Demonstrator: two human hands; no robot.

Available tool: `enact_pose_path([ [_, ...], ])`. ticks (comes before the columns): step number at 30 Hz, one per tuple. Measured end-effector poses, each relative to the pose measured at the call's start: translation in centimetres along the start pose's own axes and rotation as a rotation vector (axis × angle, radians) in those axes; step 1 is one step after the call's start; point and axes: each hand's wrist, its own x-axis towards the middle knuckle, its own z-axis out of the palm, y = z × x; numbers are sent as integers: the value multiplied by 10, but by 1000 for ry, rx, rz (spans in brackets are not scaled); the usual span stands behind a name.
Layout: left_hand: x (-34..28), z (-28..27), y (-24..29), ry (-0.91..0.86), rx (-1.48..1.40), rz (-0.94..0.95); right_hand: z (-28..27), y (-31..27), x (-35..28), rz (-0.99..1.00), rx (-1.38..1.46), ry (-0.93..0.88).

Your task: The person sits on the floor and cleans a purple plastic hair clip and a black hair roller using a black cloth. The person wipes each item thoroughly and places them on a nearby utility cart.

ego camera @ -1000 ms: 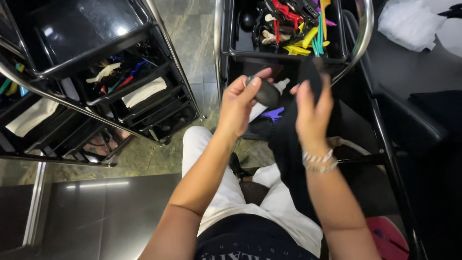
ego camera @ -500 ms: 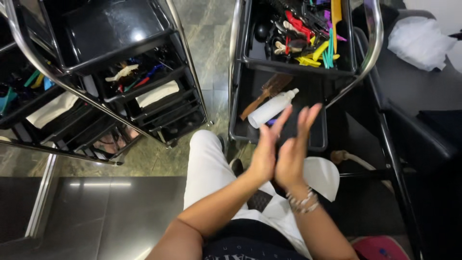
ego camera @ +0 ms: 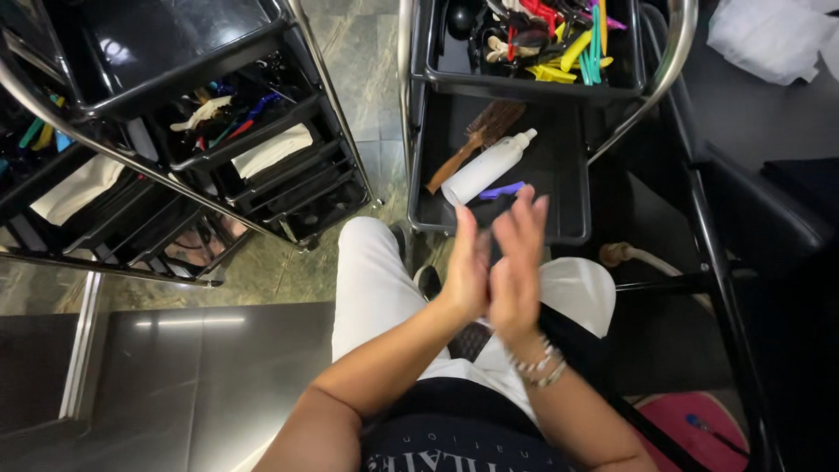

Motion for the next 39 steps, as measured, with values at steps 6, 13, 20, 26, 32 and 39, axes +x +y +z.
enact_pose_path([
  [6, -24, -2, -9, 29, 259, 5, -6, 17, 9, 64, 30, 75],
  [13, -27, -18, -10, 145, 456, -142, -15, 61, -1, 233, 29, 161],
  [20, -22, -5, -5, 653, -27, -180, -12, 54, 6, -9, -139, 272],
  [26, -1, -43, -3, 683, -341, -240, -7, 21, 3, -211, -164, 256],
  [32, 2, -21, 52, 489, -253, -114, 15, 6, -20, -224, -149, 126],
  [39, -18, -15, 45, 323, -261, -11, 3, 11, -25, -118, -145, -99],
])
